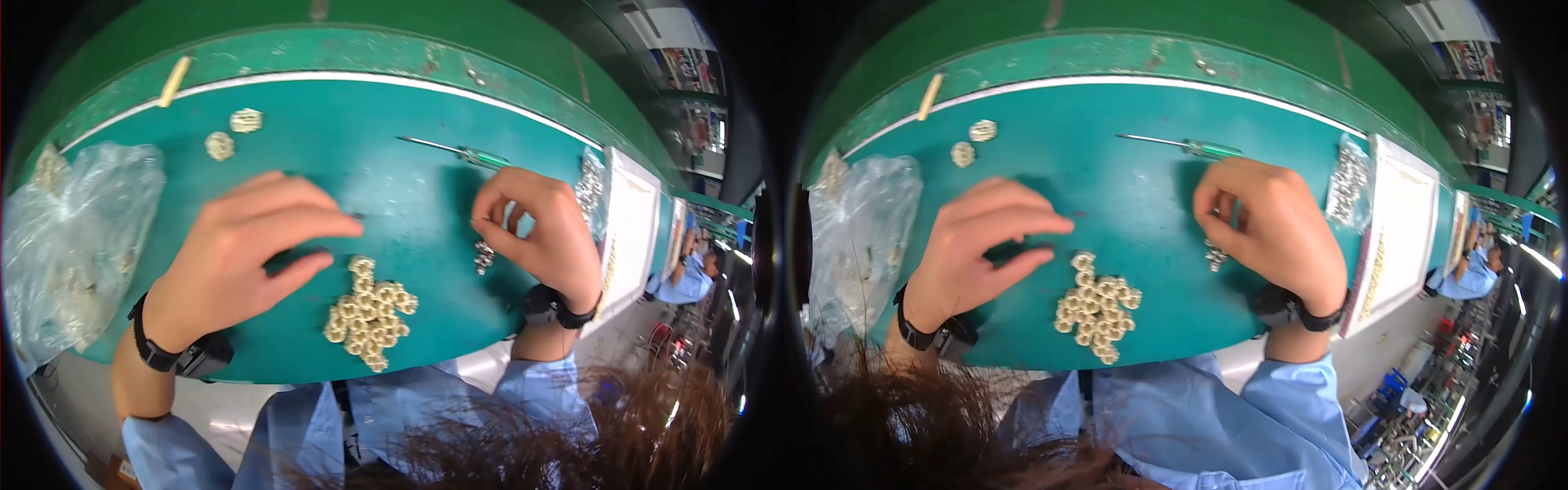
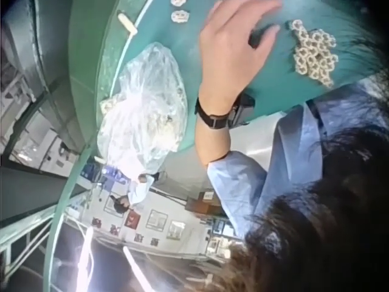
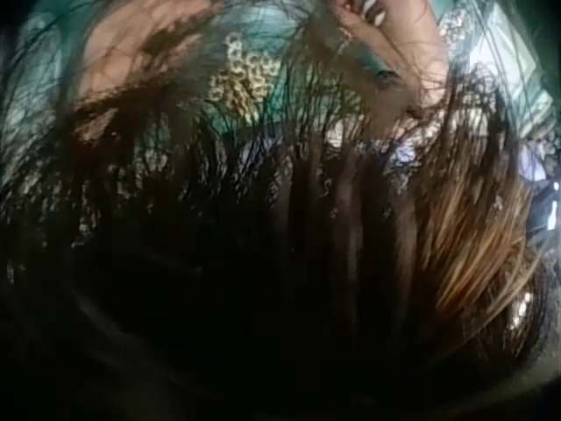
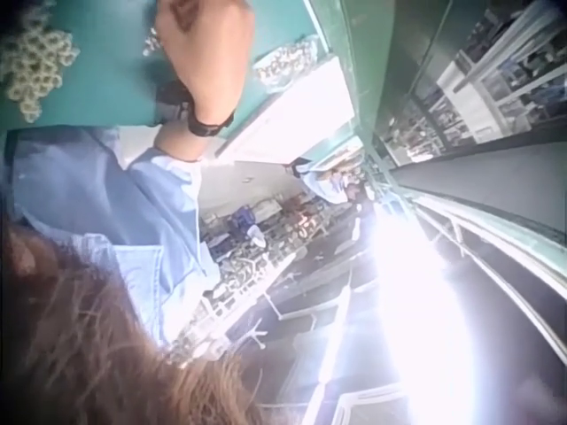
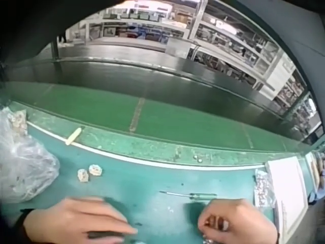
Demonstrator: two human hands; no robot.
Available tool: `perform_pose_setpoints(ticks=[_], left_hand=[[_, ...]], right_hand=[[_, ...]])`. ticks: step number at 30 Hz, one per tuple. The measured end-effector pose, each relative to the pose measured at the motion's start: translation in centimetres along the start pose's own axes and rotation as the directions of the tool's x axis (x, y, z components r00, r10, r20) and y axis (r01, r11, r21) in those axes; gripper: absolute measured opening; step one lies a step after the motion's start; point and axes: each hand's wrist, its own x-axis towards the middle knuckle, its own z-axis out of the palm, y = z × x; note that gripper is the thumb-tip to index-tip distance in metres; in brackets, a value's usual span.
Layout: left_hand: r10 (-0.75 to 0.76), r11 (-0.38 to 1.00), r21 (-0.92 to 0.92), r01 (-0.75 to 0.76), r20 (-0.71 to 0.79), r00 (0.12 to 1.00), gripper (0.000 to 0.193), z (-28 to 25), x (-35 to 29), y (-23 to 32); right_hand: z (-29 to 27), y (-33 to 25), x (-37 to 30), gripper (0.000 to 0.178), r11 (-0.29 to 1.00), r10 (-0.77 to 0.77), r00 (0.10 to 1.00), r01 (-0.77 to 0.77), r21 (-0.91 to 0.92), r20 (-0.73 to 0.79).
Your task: The person picks up white plastic components and small metal parts by hand, fits the metal parts into the plastic components, and places the assembled units into a white tray.
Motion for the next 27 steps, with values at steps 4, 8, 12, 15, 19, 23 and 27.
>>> perform_pose_setpoints(ticks=[4,8,12,15,19,23,27], left_hand=[[-0.093,0.965,0.219,0.142,-0.22,0.971,0.038,-3.2,0.6,-0.1],[-0.223,0.866,0.35,0.357,-0.368,0.903,0.033,-4.3,0.3,-0.4],[-0.327,0.87,0.287,0.401,-0.273,0.905,0.032,-4.9,-0.1,-0.8],[-0.353,0.869,0.286,0.404,-0.214,0.911,0.031,-4.8,0.0,-0.7],[-0.194,0.97,0.121,0.21,-0.13,0.972,0.03,-3.5,-0.2,0.5],[-0.144,0.99,-0.014,0.143,-0.033,0.989,0.029,-1.1,-0.5,0.5],[-0.097,0.995,-0.006,0.097,0.053,0.994,0.03,0.1,-0.6,0.3]], right_hand=[[0.5,-0.8,-0.1,0.02,0.99,-0.011,0.997,0.022,0.142,-0.079],[1.7,-0.2,0.3,0.017,0.975,-0.114,0.992,0.122,0.187,-0.052],[2.8,-0.7,0.7,0.011,0.978,-0.078,0.996,0.085,0.19,-0.047],[4.1,-0.9,1.1,0.013,0.976,-0.07,0.997,0.077,0.206,-0.044],[4.5,-1.2,1.2,0.017,0.977,-0.055,0.997,0.065,0.204,-0.056],[4.4,-0.9,1.1,0.02,0.979,-0.037,0.997,0.05,0.2,-0.071],[4.1,-0.8,1.1,0.02,0.982,-0.036,0.996,0.05,0.183,-0.077]])
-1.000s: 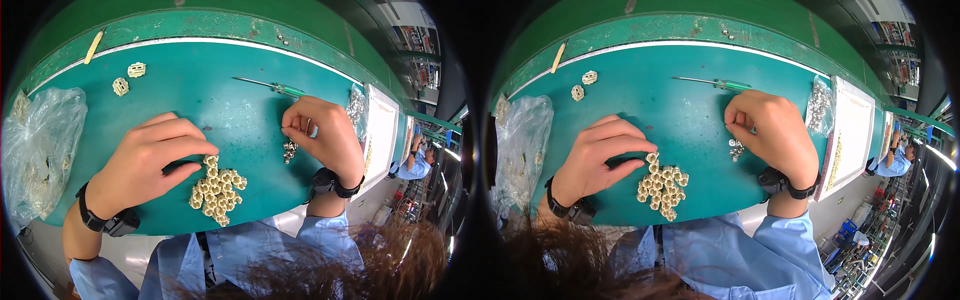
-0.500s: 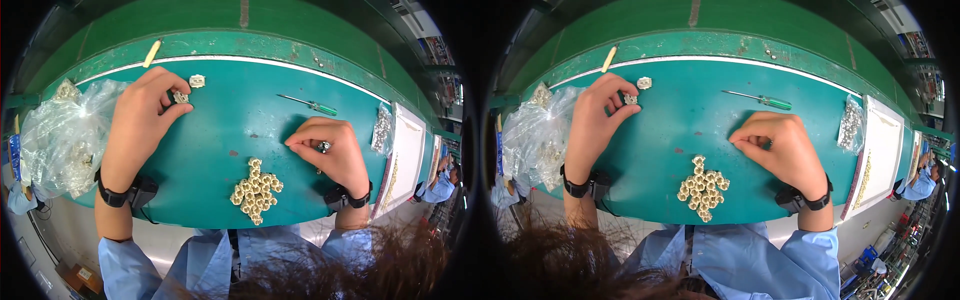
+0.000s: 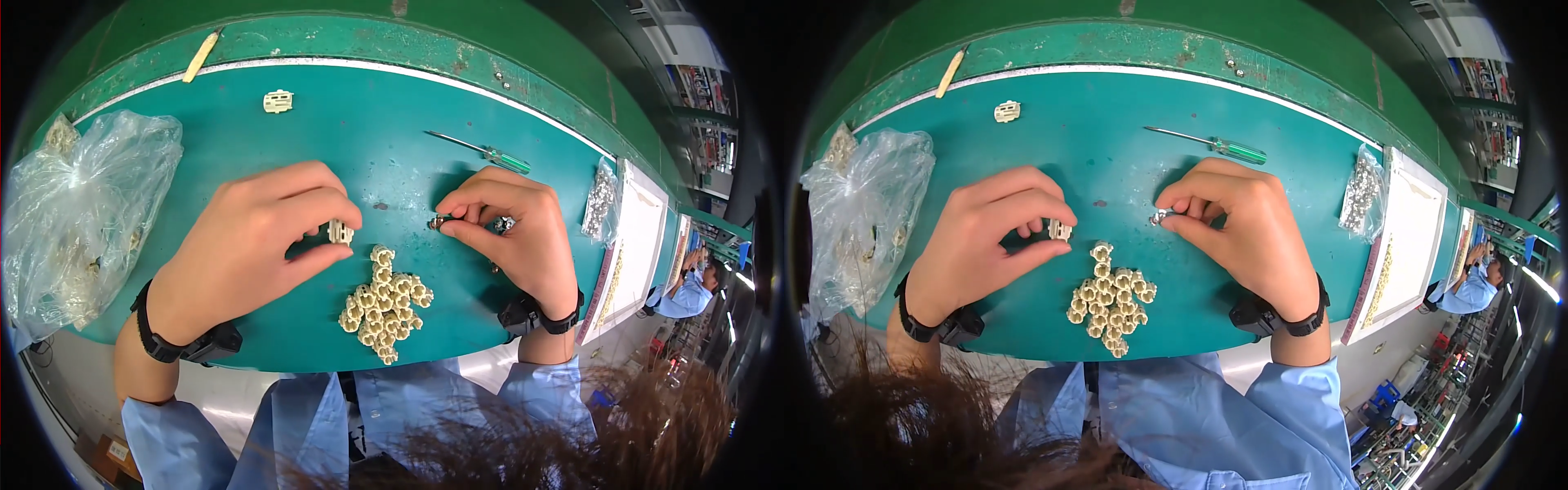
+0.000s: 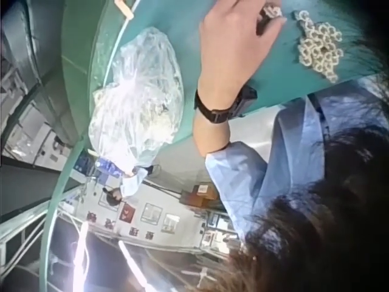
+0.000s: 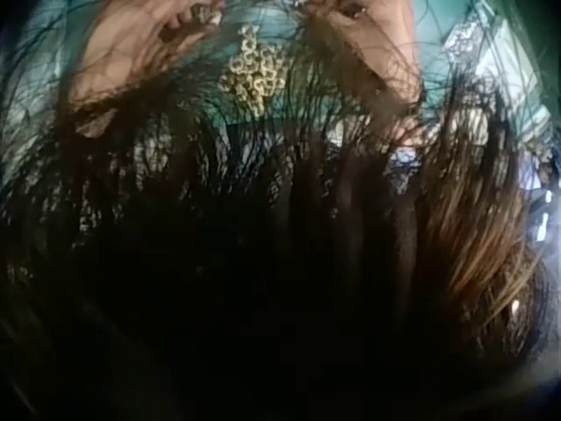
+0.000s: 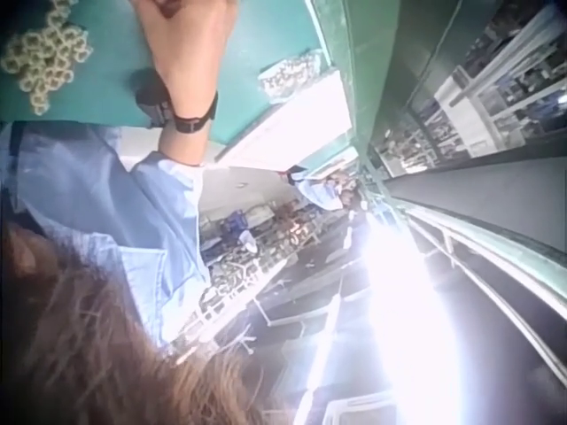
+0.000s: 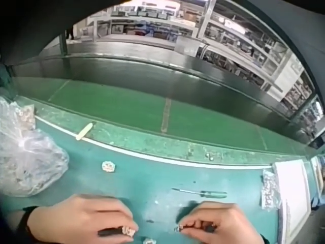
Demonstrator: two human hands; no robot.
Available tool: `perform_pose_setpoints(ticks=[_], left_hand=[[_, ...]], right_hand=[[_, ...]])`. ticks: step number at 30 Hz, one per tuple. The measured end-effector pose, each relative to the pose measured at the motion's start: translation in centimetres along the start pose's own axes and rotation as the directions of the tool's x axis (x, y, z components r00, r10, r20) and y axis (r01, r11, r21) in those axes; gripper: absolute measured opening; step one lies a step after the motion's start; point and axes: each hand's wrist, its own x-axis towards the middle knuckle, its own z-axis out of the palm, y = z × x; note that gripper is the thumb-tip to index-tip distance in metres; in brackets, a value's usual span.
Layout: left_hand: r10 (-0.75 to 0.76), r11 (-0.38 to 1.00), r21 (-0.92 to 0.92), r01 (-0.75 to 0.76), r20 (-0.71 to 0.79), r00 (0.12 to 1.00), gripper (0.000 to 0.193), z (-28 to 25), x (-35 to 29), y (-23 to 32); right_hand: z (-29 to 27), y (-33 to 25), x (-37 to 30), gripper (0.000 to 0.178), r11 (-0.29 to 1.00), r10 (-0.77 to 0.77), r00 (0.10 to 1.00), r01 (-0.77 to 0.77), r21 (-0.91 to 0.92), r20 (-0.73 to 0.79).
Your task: The person picks up white plastic components and small metal parts by hand, fits the metal parts into the plastic components, and places the assembled units into a white tray.
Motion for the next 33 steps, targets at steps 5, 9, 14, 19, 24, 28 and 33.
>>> perform_pose_setpoints(ticks=[5,9,14,19,24,28,33], left_hand=[[0.006,1.0,-0.007,-0.007,-0.016,1.0,0.031,0.2,0.2,0.1],[0.004,1.0,0.004,-0.004,-0.017,1.0,0.031,0.1,0.0,0.0],[0.0,1.0,0.002,0.0,-0.009,1.0,0.031,0.0,0.1,-0.1],[0.023,1.0,-0.013,-0.024,-0.04,0.999,0.028,0.1,0.0,0.0],[0.039,0.999,-0.032,-0.041,-0.078,0.996,0.023,0.7,0.1,-0.4],[0.11,0.994,0.035,-0.108,-0.092,0.99,0.024,0.9,0.4,-0.5],[0.169,0.98,0.128,-0.154,-0.113,0.979,0.03,1.4,0.6,-0.4]], right_hand=[[-0.1,-0.4,0.0,0.019,0.999,-0.012,1.0,0.013,-0.052,0.027],[-0.4,-0.3,0.0,0.017,0.999,0.04,0.998,-0.04,-0.013,0.038],[-0.8,-0.3,-0.1,0.016,0.997,0.072,0.997,-0.072,0.015,0.021],[-1.1,-0.3,-0.1,0.013,0.997,0.049,0.999,-0.048,-0.055,0.02],[-1.1,-0.4,-0.1,0.011,0.993,0.102,0.994,-0.1,-0.067,0.029],[-1.1,-0.7,-0.1,0.013,0.989,0.127,0.992,-0.126,-0.074,0.006],[-1.2,-0.7,-0.4,0.018,0.995,0.048,0.998,-0.051,-0.087,-0.034]])
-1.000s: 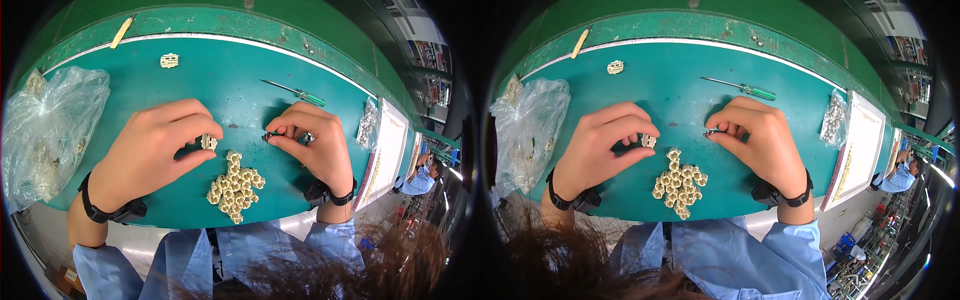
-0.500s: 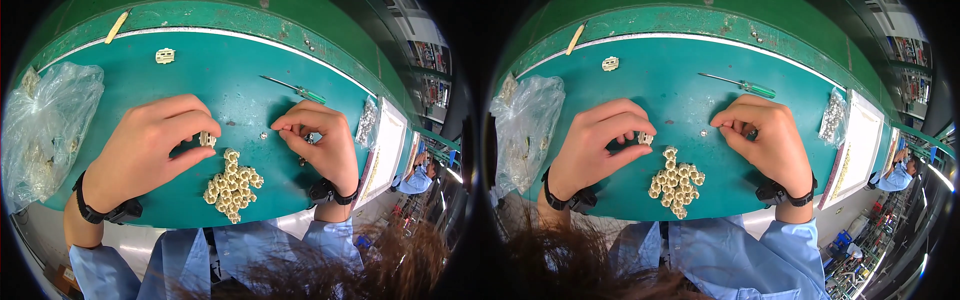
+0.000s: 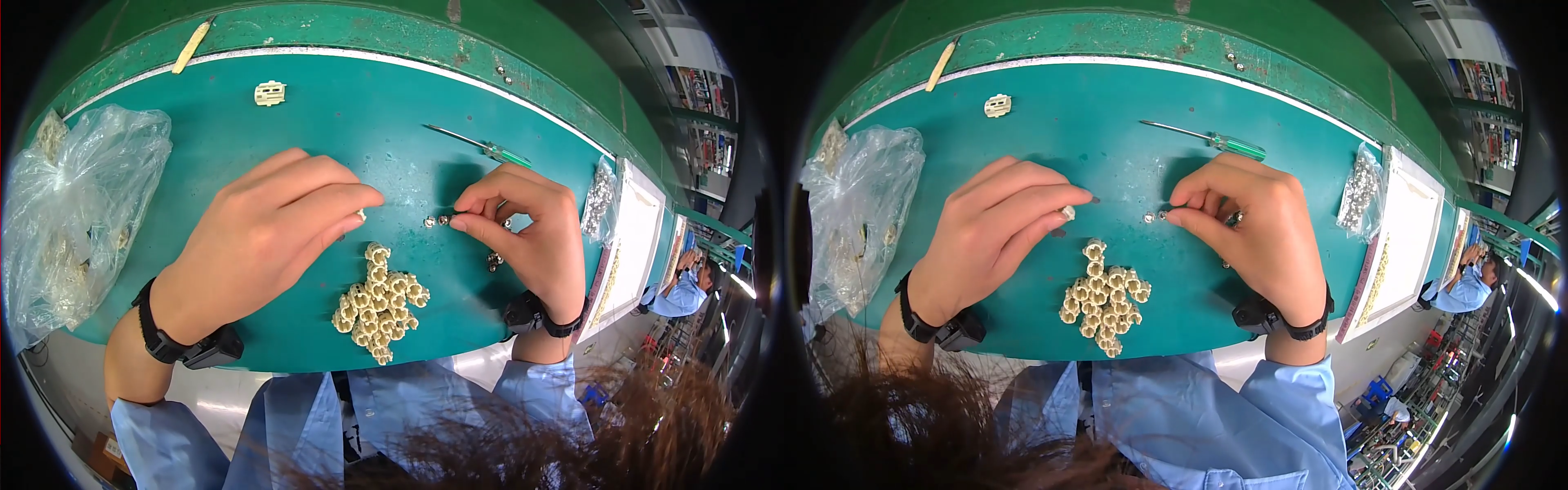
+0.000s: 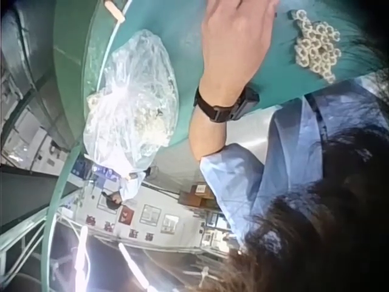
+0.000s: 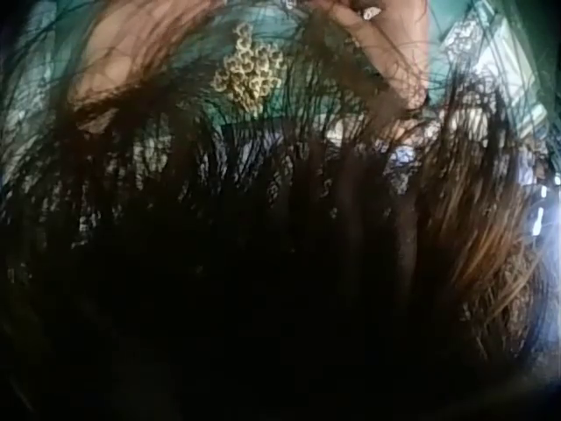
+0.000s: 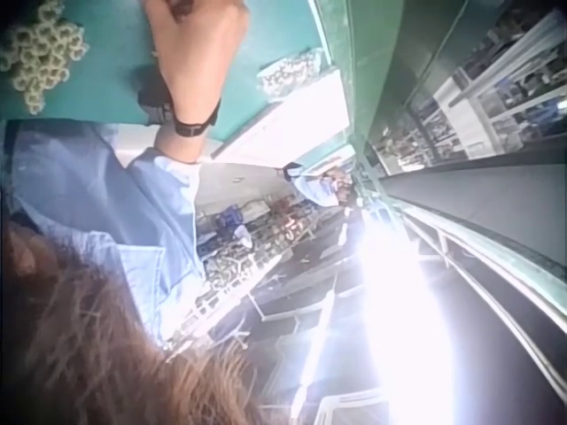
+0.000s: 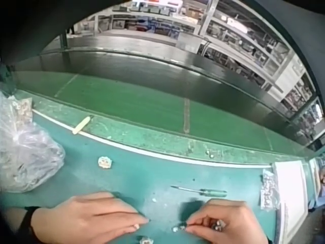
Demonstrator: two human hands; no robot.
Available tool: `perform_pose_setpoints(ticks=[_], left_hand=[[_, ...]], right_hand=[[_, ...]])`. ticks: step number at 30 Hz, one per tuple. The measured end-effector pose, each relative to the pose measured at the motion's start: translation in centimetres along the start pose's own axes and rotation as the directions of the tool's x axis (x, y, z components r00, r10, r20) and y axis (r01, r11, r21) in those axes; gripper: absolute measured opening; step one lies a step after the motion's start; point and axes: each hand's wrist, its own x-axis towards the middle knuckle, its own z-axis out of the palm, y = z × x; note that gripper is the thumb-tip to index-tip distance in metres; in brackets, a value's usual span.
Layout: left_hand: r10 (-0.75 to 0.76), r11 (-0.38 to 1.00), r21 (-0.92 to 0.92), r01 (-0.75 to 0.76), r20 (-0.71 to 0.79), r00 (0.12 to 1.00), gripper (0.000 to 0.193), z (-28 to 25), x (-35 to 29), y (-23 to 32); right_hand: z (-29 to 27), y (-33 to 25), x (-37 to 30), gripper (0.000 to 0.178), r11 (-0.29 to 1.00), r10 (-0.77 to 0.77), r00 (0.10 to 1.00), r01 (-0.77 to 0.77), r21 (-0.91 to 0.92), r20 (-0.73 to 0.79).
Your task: The person picks up white plastic components and small metal parts by hand, fits the metal parts into the plastic components, and places the assembled units into a white tray.
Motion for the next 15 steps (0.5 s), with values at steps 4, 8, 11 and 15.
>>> perform_pose_setpoints(ticks=[4,8,11,15], left_hand=[[0.01,1.0,0.0,-0.01,-0.014,1.0,0.032,0.7,0.1,0.3],[-0.003,1.0,-0.004,0.003,-0.015,1.0,0.032,1.0,0.2,0.3],[0.024,1.0,-0.002,-0.024,-0.024,0.999,0.033,1.0,0.1,0.2],[0.033,0.999,0.001,-0.033,0.003,0.999,0.033,1.0,0.1,0.2]], right_hand=[[1.1,-0.1,0.0,0.021,0.986,-0.168,0.986,0.168,-0.001,0.014],[1.6,0.1,0.4,0.021,0.98,-0.19,0.981,0.192,-0.045,0.045],[1.6,0.5,0.4,0.019,0.967,-0.238,0.97,0.241,-0.088,0.042],[1.8,0.7,0.6,0.017,0.933,-0.325,0.945,0.327,-0.153,0.039]])
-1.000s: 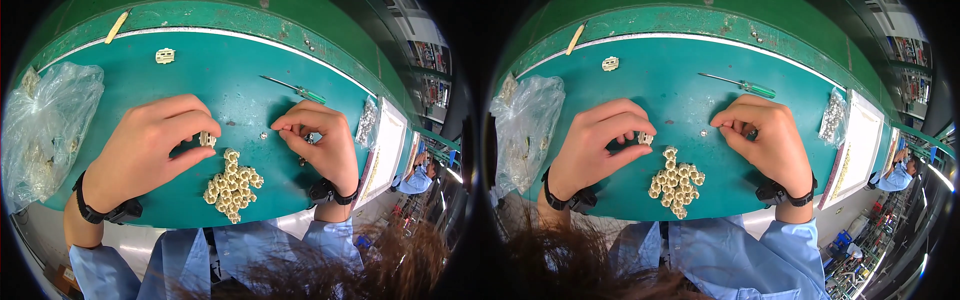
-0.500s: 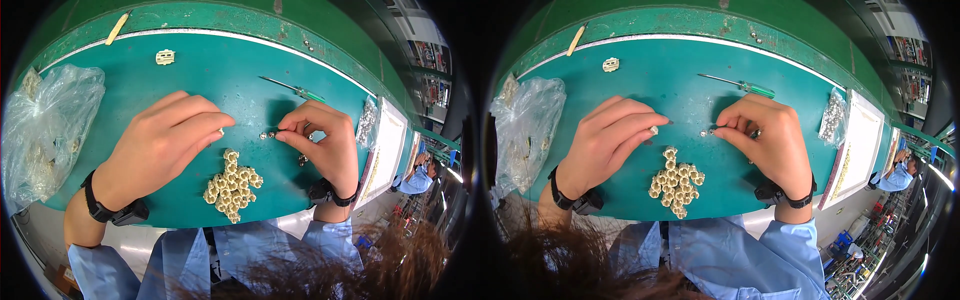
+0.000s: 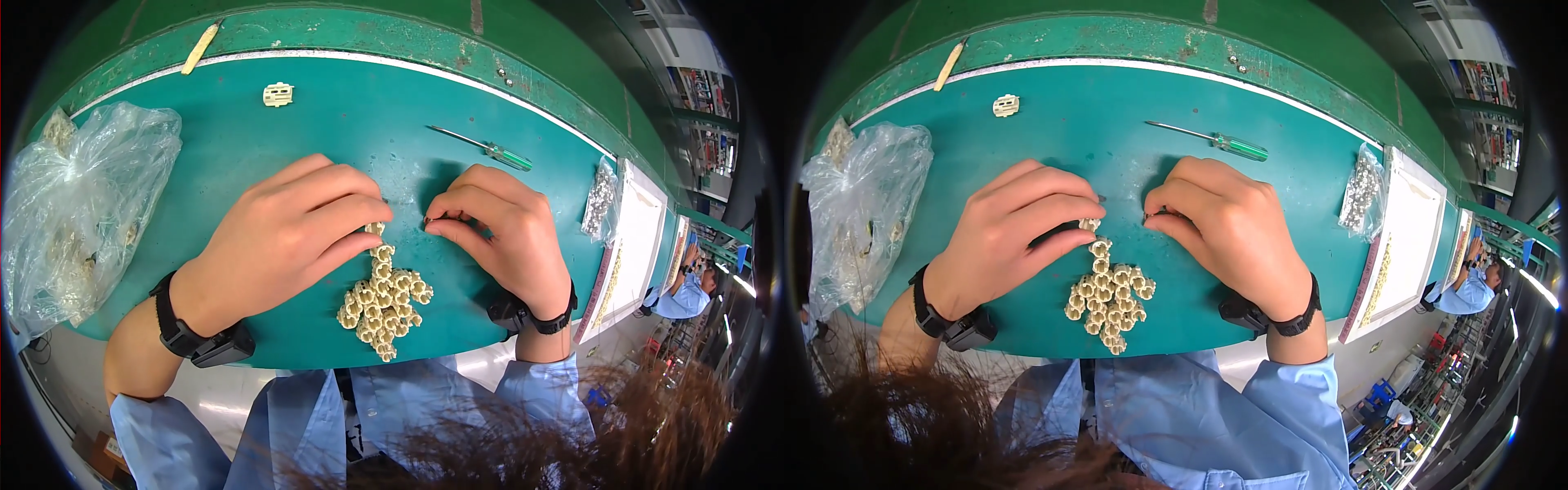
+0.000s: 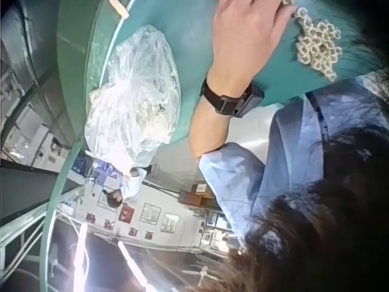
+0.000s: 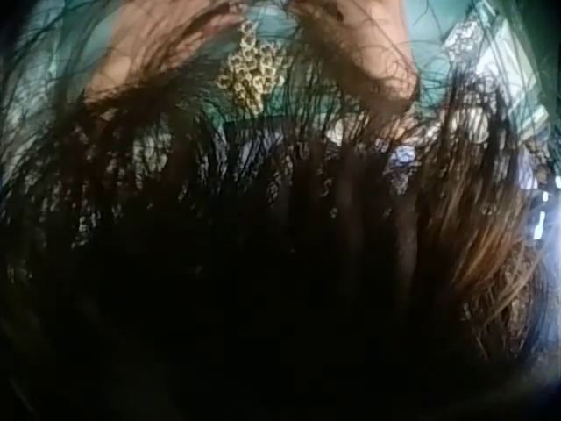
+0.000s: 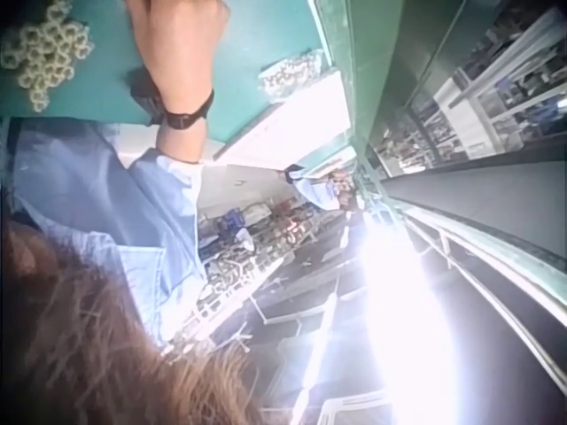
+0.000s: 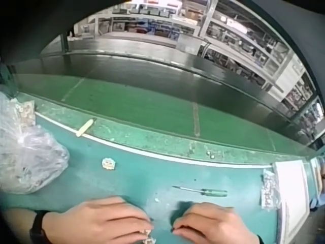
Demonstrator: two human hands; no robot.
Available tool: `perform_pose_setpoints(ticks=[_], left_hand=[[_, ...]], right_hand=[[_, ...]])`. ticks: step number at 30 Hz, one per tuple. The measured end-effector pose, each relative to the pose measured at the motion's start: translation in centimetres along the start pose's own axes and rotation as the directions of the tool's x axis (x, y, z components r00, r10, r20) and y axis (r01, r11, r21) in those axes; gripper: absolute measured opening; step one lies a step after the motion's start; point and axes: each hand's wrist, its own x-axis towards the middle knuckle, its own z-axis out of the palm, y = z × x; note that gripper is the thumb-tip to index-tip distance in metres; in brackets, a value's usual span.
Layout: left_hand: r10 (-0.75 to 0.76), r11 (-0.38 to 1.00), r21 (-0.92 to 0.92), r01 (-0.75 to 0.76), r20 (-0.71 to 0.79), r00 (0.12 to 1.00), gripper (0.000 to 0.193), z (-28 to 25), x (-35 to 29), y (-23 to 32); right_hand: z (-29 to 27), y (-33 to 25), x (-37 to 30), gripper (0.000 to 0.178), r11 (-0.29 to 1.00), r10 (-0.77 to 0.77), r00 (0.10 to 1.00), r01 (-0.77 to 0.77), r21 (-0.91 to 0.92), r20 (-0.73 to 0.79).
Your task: The person picks up white plastic components and small metal parts by hand, fits the metal parts into the plastic components, and places the assembled units into a white tray.
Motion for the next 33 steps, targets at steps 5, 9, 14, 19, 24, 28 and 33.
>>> perform_pose_setpoints(ticks=[5,9,14,19,24,28,33], left_hand=[[-0.005,1.0,0.026,0.006,-0.036,0.999,0.028,-0.1,0.3,-0.1],[-0.036,0.999,0.024,0.036,-0.017,0.999,0.031,-0.3,0.2,-0.2],[-0.054,0.998,-0.012,0.054,-0.03,0.998,0.029,0.0,0.2,-0.5],[-0.047,0.999,0.008,0.047,-0.034,0.998,0.025,0.4,0.3,-0.3],[-0.032,0.999,0.028,0.033,-0.046,0.998,0.024,0.4,0.3,-0.4],[-0.062,0.998,0.015,0.062,-0.03,0.998,0.028,0.3,0.2,-0.2],[-0.069,0.998,0.012,0.07,-0.036,0.997,0.028,0.4,0.0,-0.3]], right_hand=[[0.2,-0.3,0.2,0.017,0.999,0.016,1.0,-0.016,0.046,-0.002],[0.2,-0.5,0.2,0.018,0.995,0.043,0.999,-0.041,0.092,-0.027],[0.5,-1.5,0.4,0.019,0.981,0.074,0.997,-0.065,0.185,-0.038],[2.2,-3.3,0.8,0.021,0.99,0.03,0.986,-0.007,0.139,-0.165],[2.9,-3.7,1.1,0.023,0.997,-0.012,0.982,0.025,0.066,-0.189],[3.1,-3.7,1.0,0.024,0.999,-0.008,0.984,0.018,0.052,-0.18],[3.1,-3.8,1.1,0.024,0.998,-0.015,0.984,0.025,0.053,-0.175]])
